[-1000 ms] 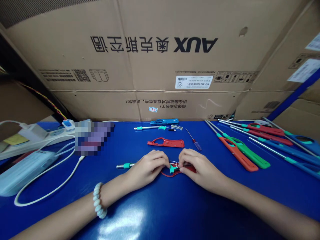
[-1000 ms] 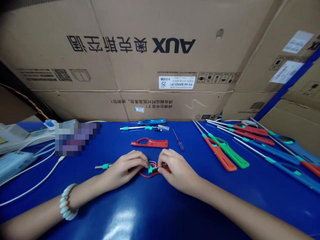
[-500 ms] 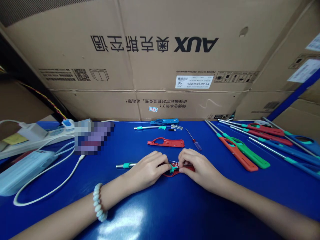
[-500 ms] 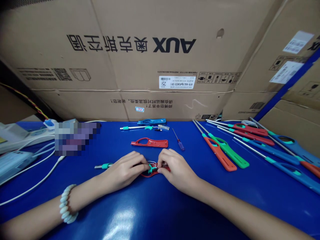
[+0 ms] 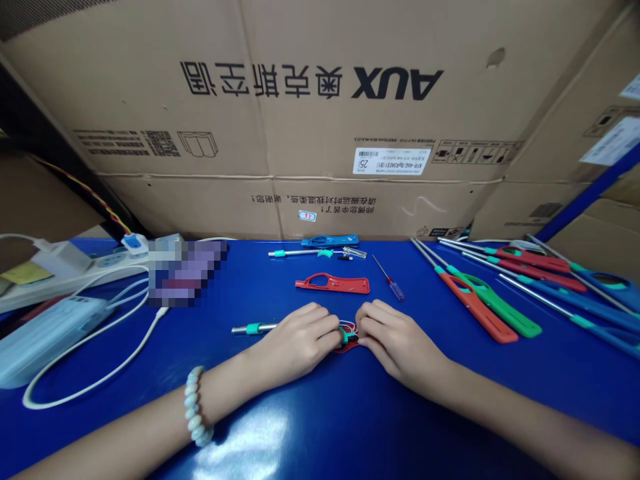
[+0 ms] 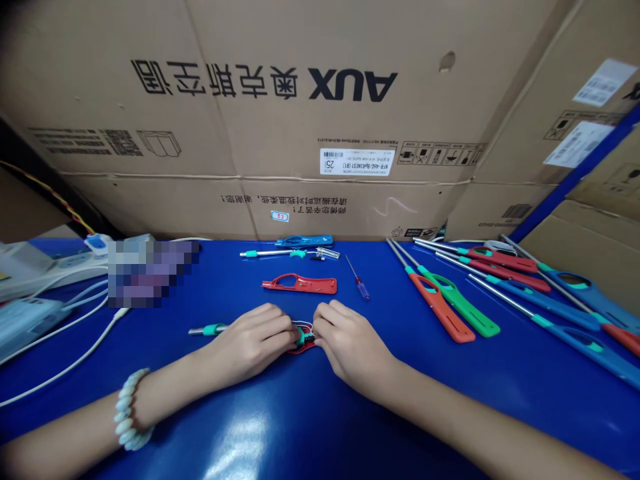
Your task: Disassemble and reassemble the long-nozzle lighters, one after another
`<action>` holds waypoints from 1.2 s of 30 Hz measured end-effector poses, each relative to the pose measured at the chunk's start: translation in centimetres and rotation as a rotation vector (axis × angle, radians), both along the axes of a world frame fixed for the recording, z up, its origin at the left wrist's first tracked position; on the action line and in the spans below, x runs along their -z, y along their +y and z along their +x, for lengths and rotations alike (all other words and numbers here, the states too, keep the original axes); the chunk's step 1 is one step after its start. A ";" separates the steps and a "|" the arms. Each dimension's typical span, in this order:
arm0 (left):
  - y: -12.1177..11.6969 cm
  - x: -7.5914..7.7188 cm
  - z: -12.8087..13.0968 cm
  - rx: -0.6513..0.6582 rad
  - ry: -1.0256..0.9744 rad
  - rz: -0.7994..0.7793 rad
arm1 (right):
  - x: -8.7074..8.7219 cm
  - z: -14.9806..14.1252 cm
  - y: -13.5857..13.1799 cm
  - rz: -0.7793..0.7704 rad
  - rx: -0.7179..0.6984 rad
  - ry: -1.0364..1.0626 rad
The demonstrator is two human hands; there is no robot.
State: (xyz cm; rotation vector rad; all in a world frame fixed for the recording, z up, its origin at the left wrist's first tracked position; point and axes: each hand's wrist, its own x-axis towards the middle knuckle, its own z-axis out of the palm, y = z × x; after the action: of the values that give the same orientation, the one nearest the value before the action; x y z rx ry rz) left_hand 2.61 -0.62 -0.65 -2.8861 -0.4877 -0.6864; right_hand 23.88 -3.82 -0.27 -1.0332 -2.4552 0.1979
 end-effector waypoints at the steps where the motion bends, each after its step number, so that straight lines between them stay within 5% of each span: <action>1: 0.0 0.0 0.0 -0.003 -0.005 0.008 | 0.0 0.0 0.0 0.022 -0.019 -0.019; 15: -0.3 -0.1 0.3 -0.014 -0.012 0.045 | -2.1 0.9 0.6 -0.183 -0.130 -0.073; 36: -0.3 0.4 0.0 0.000 -0.008 0.009 | -0.7 0.0 0.8 -0.330 0.100 0.166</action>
State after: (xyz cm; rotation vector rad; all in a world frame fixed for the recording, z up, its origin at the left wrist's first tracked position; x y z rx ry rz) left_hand 2.65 -0.89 -1.02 -2.8766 -0.4841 -0.6990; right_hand 23.93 -3.00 0.39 -1.2183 -2.2606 0.6468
